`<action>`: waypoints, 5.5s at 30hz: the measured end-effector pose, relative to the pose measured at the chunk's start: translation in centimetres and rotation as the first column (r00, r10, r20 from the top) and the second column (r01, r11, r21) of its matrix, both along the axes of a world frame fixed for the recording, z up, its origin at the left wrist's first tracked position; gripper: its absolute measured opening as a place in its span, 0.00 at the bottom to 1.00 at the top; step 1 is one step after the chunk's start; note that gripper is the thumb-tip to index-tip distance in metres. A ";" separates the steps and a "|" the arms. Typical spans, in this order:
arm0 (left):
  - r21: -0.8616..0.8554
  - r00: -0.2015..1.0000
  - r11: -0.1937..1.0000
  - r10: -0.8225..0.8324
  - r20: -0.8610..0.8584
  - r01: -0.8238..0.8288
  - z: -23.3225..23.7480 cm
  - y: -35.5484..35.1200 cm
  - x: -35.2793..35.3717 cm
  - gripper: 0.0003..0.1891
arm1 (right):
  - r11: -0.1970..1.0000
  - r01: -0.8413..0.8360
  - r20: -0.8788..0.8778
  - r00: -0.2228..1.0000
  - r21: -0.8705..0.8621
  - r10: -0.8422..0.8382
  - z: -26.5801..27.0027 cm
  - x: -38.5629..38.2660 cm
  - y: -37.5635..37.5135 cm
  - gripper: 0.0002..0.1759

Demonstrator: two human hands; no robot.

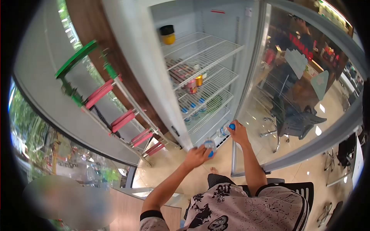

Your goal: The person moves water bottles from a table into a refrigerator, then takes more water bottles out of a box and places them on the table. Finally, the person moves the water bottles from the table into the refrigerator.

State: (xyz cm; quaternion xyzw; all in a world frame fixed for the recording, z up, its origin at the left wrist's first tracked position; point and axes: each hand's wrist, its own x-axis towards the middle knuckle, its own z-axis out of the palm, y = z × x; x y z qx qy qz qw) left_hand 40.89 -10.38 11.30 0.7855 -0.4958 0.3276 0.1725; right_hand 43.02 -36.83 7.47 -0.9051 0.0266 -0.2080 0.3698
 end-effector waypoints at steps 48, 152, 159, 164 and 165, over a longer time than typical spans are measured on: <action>-0.109 0.791 0.925 0.246 -0.561 -0.364 -11.2 -2.8 1.8 0.43 | 0.998 0.013 -0.953 0.299 0.062 0.056 -11.9 -16.3 -0.6 0.37; 0.611 0.396 -0.783 -0.527 -0.752 0.116 -39.2 -25.3 -49.8 0.21 | -0.627 -0.760 -0.693 -0.360 -0.172 0.625 -17.5 -45.6 43.1 0.51; 0.661 0.378 -0.742 -0.584 -0.719 0.112 -44.7 -24.8 -52.8 0.20 | -0.619 -0.773 -0.467 -0.501 -0.138 0.729 -17.9 -52.6 48.6 0.50; 0.704 0.286 -0.710 -0.670 -0.685 0.024 -42.6 -20.4 -60.1 0.22 | -0.537 -0.823 -0.478 -0.401 -0.186 0.781 -18.5 -54.3 51.9 0.44; 0.703 0.288 -0.710 -0.666 -0.688 0.038 -41.8 -19.1 -62.1 0.22 | -0.507 -0.839 -0.488 -0.365 -0.196 0.793 -19.1 -54.3 52.4 0.40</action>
